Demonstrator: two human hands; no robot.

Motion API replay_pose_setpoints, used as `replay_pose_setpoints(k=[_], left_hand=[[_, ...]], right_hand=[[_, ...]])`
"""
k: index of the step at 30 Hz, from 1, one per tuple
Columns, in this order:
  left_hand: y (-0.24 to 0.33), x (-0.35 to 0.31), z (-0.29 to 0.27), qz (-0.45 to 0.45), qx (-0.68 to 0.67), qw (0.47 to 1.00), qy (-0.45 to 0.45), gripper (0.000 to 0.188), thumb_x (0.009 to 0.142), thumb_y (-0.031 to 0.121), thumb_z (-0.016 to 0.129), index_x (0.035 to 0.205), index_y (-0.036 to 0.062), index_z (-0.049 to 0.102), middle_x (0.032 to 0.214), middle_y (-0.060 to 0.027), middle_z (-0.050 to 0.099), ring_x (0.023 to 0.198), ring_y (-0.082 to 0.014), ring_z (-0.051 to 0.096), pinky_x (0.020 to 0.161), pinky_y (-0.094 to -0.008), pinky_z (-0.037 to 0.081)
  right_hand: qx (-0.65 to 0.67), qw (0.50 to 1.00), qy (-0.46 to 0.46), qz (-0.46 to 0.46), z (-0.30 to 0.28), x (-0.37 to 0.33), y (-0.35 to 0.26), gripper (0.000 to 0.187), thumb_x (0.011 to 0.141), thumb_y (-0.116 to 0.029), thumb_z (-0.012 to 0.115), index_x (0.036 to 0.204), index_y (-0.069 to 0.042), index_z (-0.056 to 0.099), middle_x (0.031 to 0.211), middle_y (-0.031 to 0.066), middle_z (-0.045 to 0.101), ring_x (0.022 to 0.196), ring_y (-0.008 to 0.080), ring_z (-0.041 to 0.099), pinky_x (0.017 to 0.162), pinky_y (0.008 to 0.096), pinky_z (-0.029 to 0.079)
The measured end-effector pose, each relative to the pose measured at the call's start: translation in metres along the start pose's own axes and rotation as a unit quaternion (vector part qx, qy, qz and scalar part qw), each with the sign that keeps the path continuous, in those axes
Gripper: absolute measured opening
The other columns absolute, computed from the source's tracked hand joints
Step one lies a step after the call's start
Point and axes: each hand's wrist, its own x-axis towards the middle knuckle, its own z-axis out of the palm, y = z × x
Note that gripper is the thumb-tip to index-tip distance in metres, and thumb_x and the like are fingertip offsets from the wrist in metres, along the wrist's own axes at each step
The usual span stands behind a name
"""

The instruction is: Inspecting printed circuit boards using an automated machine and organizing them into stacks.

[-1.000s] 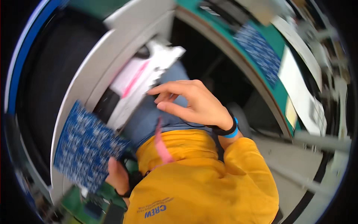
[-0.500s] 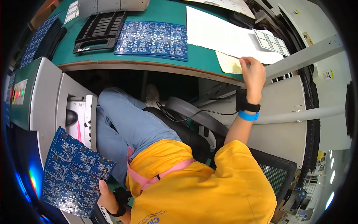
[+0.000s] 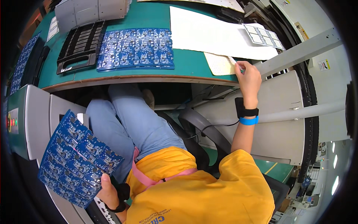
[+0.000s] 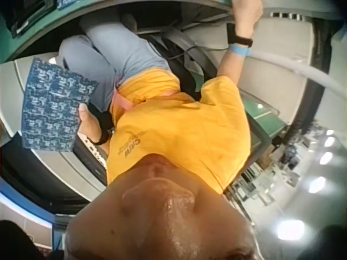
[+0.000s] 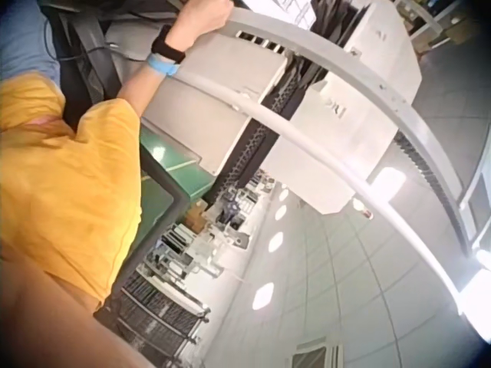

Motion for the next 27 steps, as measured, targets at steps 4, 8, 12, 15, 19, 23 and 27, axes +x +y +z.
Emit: replay_pose_setpoints(k=[4, 8, 12, 15, 19, 23, 27], left_hand=[[-0.009, 0.017, 0.02, -0.062, -0.051, 0.996, -0.045, 0.077, 0.076, 0.026, 0.068, 0.135, 0.0002, 0.025, 0.131, -0.0116, 0.042, 0.115, -0.0245, 0.045, 0.099, -0.0347, 0.033], [-0.018, 0.027, 0.03, -0.071, -0.03, 0.993, -0.094, 0.077, 0.075, 0.028, 0.068, 0.134, 0.0019, 0.026, 0.128, -0.0119, 0.044, 0.112, -0.0247, 0.046, 0.098, -0.0341, 0.034], [-0.016, 0.029, 0.036, -0.066, -0.036, 0.991, -0.108, 0.075, 0.076, 0.023, 0.068, 0.134, 0.0027, 0.025, 0.125, -0.0111, 0.045, 0.111, -0.0238, 0.047, 0.097, -0.0339, 0.035], [-0.016, 0.029, 0.035, -0.058, -0.049, 0.989, -0.126, 0.074, 0.076, 0.018, 0.066, 0.135, 0.005, 0.023, 0.126, -0.0103, 0.042, 0.112, -0.0232, 0.045, 0.099, -0.0346, 0.033], [-0.023, 0.039, 0.037, -0.048, -0.037, 0.989, -0.133, 0.075, 0.075, 0.019, 0.069, 0.134, 0.0032, 0.026, 0.124, -0.01, 0.045, 0.109, -0.0227, 0.047, 0.095, -0.0333, 0.037], [-0.014, 0.041, 0.044, -0.09, -0.044, 0.987, -0.126, 0.073, 0.073, 0.022, 0.068, 0.132, 0.002, 0.029, 0.125, -0.0113, 0.044, 0.112, -0.0252, 0.046, 0.099, -0.0354, 0.032], [-0.016, 0.041, 0.043, -0.064, -0.049, 0.988, -0.13, 0.073, 0.072, 0.022, 0.068, 0.131, 0.0025, 0.029, 0.123, -0.0116, 0.046, 0.11, -0.0254, 0.047, 0.099, -0.0358, 0.033]], right_hand=[[0.021, 0.999, -0.026, -0.032, -0.003, 0.004, -0.012, 0.016, 0.079, -0.022, 0.064, 0.086, -0.008, 0.067, 0.084, 0.0064, 0.064, 0.064, 0.0222, 0.058, 0.059, 0.0332, 0.046], [0.006, 0.997, 0.036, -0.066, -0.001, 0.032, -0.02, 0.021, 0.081, -0.024, 0.063, 0.092, -0.007, 0.066, 0.096, 0.0095, 0.064, 0.077, 0.0249, 0.061, 0.069, 0.0331, 0.048], [-0.129, 0.987, -0.031, -0.088, 0.007, 0.078, -0.023, 0.028, 0.083, -0.028, 0.059, 0.098, -0.006, 0.065, 0.117, 0.0141, 0.057, 0.104, 0.0296, 0.056, 0.084, 0.0352, 0.046], [-0.267, 0.945, -0.19, -0.009, 0.021, 0.114, -0.003, 0.037, 0.086, -0.034, 0.053, 0.106, -0.005, 0.062, 0.136, 0.0158, 0.04, 0.123, 0.0341, 0.041, 0.095, 0.0407, 0.041], [-0.282, 0.9, -0.32, 0.085, 0.022, 0.123, -0.003, 0.044, 0.088, -0.035, 0.048, 0.12, -0.005, 0.054, 0.142, 0.0118, 0.032, 0.128, 0.0345, 0.034, 0.101, 0.0453, 0.034], [-0.25, 0.944, -0.211, -0.042, 0.025, 0.113, -0.025, 0.037, 0.089, -0.03, 0.047, 0.117, -0.007, 0.057, 0.141, 0.0107, 0.035, 0.129, 0.0316, 0.034, 0.102, 0.0445, 0.033], [-0.325, 0.904, -0.267, -0.069, 0.024, 0.121, -0.026, 0.032, 0.086, -0.022, 0.048, 0.113, -0.007, 0.058, 0.139, 0.0105, 0.038, 0.128, 0.0333, 0.034, 0.101, 0.0476, 0.033]])
